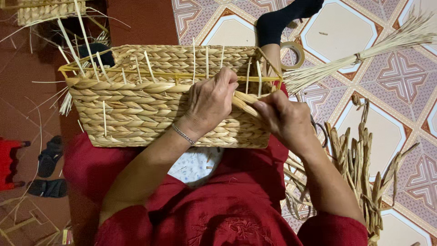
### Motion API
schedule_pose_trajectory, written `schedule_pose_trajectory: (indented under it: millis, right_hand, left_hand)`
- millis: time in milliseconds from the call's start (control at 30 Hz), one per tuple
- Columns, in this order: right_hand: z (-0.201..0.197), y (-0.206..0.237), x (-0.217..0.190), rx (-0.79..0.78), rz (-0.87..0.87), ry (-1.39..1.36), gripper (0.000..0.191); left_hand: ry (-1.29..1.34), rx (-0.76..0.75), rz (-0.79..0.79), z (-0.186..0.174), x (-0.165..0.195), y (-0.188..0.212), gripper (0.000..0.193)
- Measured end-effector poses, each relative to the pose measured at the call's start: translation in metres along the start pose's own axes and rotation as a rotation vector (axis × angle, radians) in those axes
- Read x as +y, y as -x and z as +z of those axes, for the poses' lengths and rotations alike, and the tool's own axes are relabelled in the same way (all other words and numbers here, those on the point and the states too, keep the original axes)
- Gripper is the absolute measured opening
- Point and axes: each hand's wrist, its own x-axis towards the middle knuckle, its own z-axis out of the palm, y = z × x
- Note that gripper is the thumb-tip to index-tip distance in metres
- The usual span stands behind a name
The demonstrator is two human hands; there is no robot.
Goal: The person weaves a rectangular basket using dried palm leaves, interlacing strips through vertical stakes and trimming excess with scissors. The basket is rotated and adjusted repeatedly to continue the weave along the sides.
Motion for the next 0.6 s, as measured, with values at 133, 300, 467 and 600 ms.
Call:
schedule_pose_trajectory:
  millis: [133,300,467,600]
  right_hand:
    - [-0.022,0.014,0.021,-0.054,0.228,-0.067,0.021]
    - [-0.059,0.033,0.048,-0.021,0.79,-0.094,0.023]
    - [-0.073,0.044,0.052,0.18,0.133,0.661,0.029]
    - [-0.054,0.051,0.027,0.272,-0.205,0.425,0.027]
  left_hand:
    - [0.044,-0.103,-0.168,0.002,-0.002,0.0,0.025]
    - [-0.109,0.08,0.121,0.007,0.0,0.002,0.019]
    - [-0.38,0.008,0.183,0.005,0.005,0.005,0.02]
    - [-0.451,0.086,0.27,0.01,0.007,0.001,0.014]
